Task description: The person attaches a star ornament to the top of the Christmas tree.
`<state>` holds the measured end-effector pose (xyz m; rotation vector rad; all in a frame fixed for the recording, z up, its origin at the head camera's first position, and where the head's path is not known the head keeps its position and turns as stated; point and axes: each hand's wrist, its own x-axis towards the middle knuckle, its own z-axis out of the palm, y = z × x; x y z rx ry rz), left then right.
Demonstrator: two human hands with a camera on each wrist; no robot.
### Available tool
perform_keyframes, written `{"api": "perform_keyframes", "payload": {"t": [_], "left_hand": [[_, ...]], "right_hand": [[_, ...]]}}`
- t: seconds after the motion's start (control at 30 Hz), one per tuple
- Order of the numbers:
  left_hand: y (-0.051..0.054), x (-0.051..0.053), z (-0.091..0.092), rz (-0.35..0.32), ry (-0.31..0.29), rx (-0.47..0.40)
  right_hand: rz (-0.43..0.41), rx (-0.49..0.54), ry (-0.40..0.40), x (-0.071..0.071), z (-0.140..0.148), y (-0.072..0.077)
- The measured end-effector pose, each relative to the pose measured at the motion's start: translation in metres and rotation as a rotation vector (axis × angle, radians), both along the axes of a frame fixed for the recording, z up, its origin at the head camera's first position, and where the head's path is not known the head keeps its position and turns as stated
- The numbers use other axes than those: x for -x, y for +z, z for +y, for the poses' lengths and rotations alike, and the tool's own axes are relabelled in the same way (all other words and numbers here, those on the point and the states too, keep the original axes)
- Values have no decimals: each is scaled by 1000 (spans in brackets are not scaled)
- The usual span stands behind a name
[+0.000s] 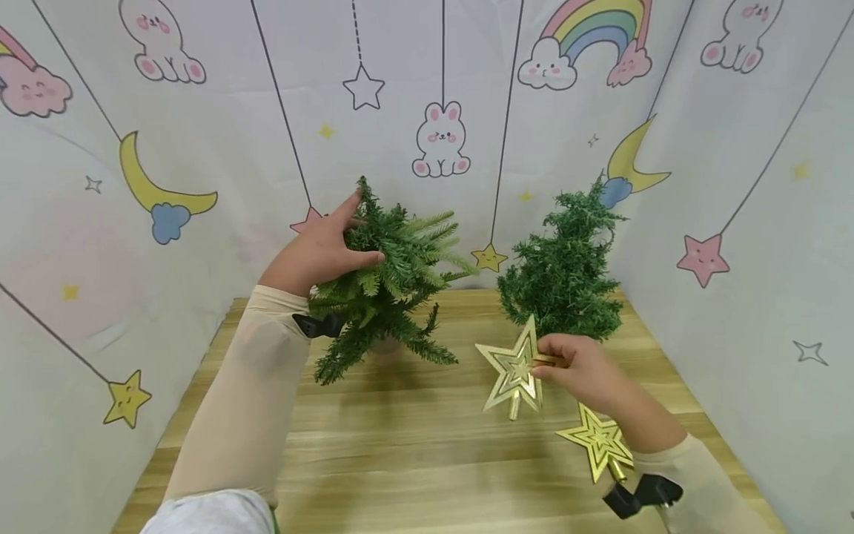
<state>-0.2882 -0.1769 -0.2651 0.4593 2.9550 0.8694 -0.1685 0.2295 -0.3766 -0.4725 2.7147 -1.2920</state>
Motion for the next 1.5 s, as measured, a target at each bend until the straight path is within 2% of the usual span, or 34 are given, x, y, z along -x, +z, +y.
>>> {"api": "perform_keyframes", "payload": {"t": [0.1,0.33,0.5,0.63,0.87,0.97,1.27,1.5], "left_hand": [[1,-1,-2,-4,0,-3],[1,0,0,-6,-9,37],[0,0,4,9,-34,71],[1,-2,5,9,-38,71],[0,-4,6,14,-32,88],[0,-7,8,23,-41,82],[1,-10,24,18,-113,52],[1,-11,22,31,-109,52]], "right_hand": [[76,-39,11,6,-11,36],[328,-63,-65,32,-36,109],[507,-6,-109,60,-63,152],[613,60,-94,82,-92,176],[862,98,46,110,-138,192],[935,110,91,120,-152,195],[961,81,124,133,-162,195],[981,-60,181,136,-166,194]]}}
